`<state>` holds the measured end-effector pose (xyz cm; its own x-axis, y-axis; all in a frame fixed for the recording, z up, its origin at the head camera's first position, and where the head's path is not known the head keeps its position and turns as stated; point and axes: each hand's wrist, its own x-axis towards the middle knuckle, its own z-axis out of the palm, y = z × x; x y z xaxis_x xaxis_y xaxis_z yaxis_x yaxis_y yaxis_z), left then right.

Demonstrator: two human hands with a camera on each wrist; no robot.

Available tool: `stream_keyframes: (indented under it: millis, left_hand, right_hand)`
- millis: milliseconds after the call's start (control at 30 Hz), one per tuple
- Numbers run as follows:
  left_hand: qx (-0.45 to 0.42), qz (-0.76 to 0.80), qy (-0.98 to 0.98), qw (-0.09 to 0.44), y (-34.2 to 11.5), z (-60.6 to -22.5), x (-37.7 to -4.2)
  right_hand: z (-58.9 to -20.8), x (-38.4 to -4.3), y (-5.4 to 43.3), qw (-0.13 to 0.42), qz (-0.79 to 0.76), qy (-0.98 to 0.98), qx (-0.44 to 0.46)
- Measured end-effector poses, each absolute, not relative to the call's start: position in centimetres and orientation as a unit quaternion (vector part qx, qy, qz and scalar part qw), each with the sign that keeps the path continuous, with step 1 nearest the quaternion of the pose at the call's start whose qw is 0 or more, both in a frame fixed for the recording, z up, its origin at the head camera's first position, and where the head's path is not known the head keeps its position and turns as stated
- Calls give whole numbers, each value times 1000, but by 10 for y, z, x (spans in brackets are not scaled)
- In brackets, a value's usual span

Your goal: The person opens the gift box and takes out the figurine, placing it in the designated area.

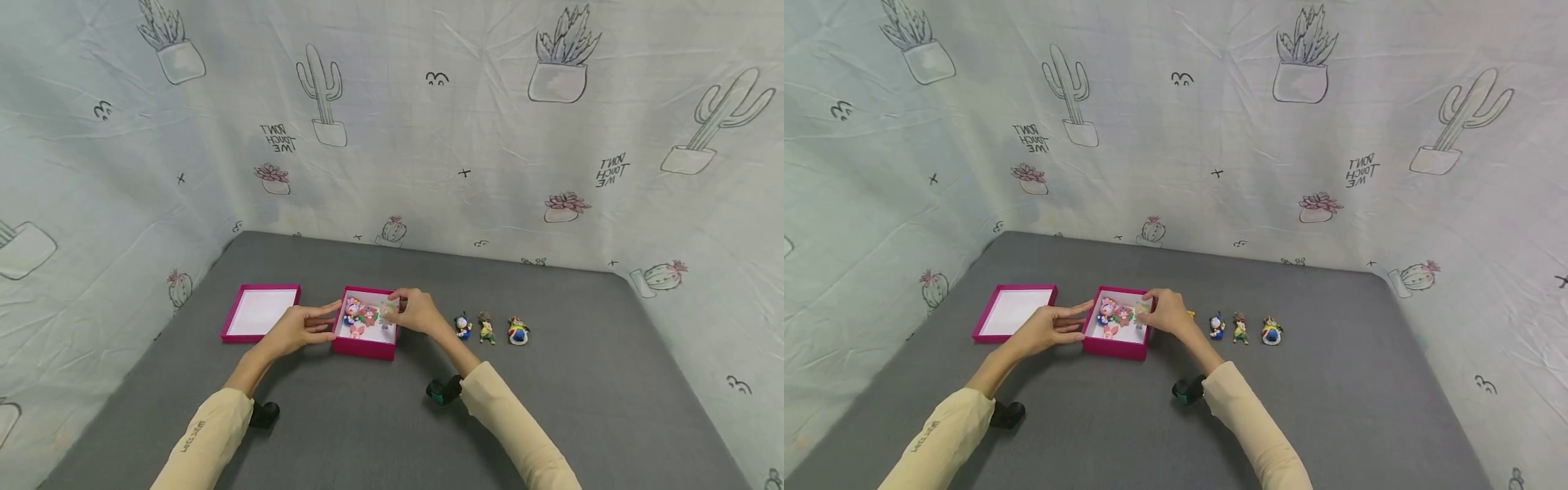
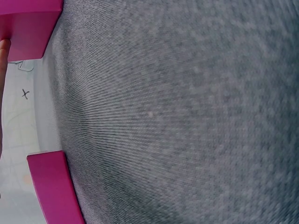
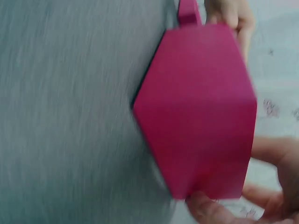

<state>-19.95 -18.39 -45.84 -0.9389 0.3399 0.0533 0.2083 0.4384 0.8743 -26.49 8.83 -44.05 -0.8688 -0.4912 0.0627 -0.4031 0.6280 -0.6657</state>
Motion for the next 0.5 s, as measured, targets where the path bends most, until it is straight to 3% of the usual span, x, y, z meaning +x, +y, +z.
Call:
stream_keyframes:
  millis: [267,500]
  left_hand:
    - [163,504,845,66,-183,-462,-199]
    - [164,507,844,61,-184,-465,-200]
  right_hand:
    - [-440,-249,66,84,-293,940,-155]
    - [-443,-247,55,90,-272,950,-124]
